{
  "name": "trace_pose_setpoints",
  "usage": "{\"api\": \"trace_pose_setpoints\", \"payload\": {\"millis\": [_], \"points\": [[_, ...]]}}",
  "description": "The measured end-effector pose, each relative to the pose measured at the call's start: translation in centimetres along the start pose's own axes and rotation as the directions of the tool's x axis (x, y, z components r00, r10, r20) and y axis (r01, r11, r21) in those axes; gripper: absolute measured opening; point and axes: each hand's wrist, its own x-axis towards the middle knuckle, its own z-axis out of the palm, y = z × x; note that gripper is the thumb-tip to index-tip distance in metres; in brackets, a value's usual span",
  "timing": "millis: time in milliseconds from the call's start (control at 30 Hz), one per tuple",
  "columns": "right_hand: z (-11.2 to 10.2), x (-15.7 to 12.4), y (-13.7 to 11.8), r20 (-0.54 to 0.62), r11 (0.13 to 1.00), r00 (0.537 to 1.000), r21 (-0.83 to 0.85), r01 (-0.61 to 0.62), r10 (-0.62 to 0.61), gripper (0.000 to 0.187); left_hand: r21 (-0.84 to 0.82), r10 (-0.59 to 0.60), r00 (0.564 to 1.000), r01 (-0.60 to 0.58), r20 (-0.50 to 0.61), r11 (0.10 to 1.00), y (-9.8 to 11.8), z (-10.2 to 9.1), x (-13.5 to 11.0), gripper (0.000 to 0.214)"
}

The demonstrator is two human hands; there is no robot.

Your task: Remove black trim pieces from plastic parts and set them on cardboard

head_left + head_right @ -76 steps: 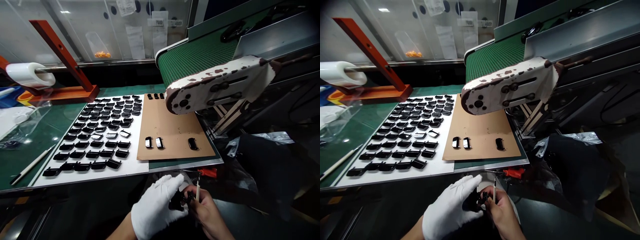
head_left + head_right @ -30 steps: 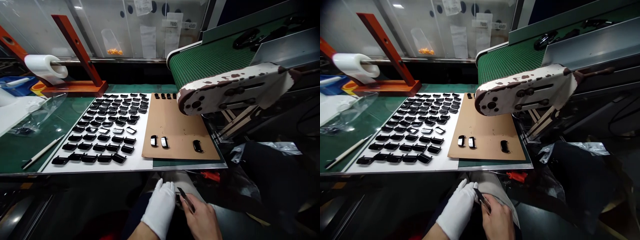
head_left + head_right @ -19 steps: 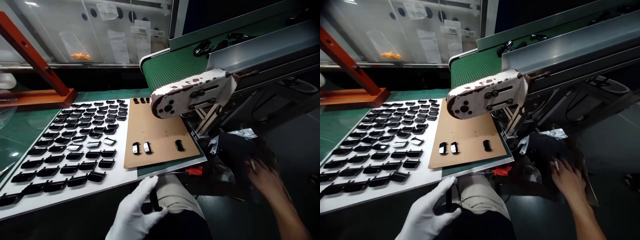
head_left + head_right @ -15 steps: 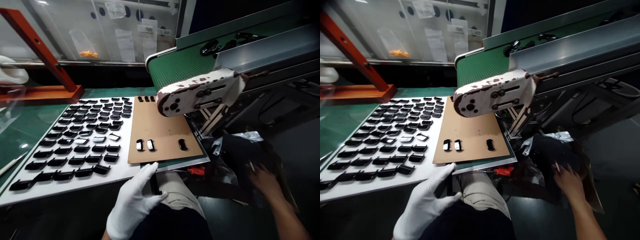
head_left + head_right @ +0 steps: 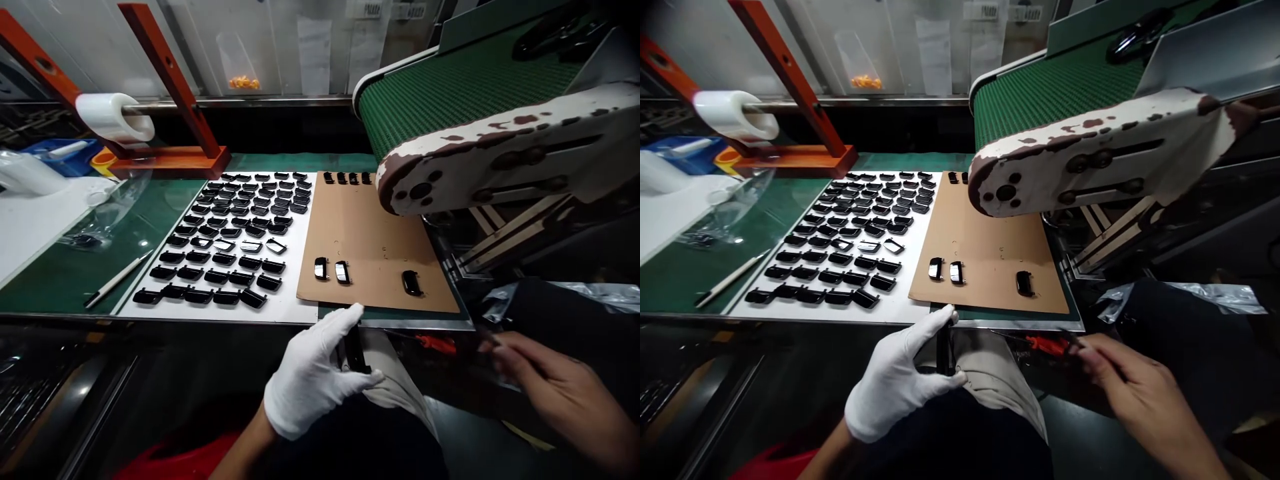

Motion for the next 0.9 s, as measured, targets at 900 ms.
{"api": "trace_pose_setpoints", "payload": {"millis": [900], "points": [[3.2,3.0,-12.6,0.397,0.827,0.86,-0.326,0.458,-0.321,0.076,-0.235,-0.169,0.982,0.183,0.079,0.955,2.9,-0.6,-1.3,0.09]]}}
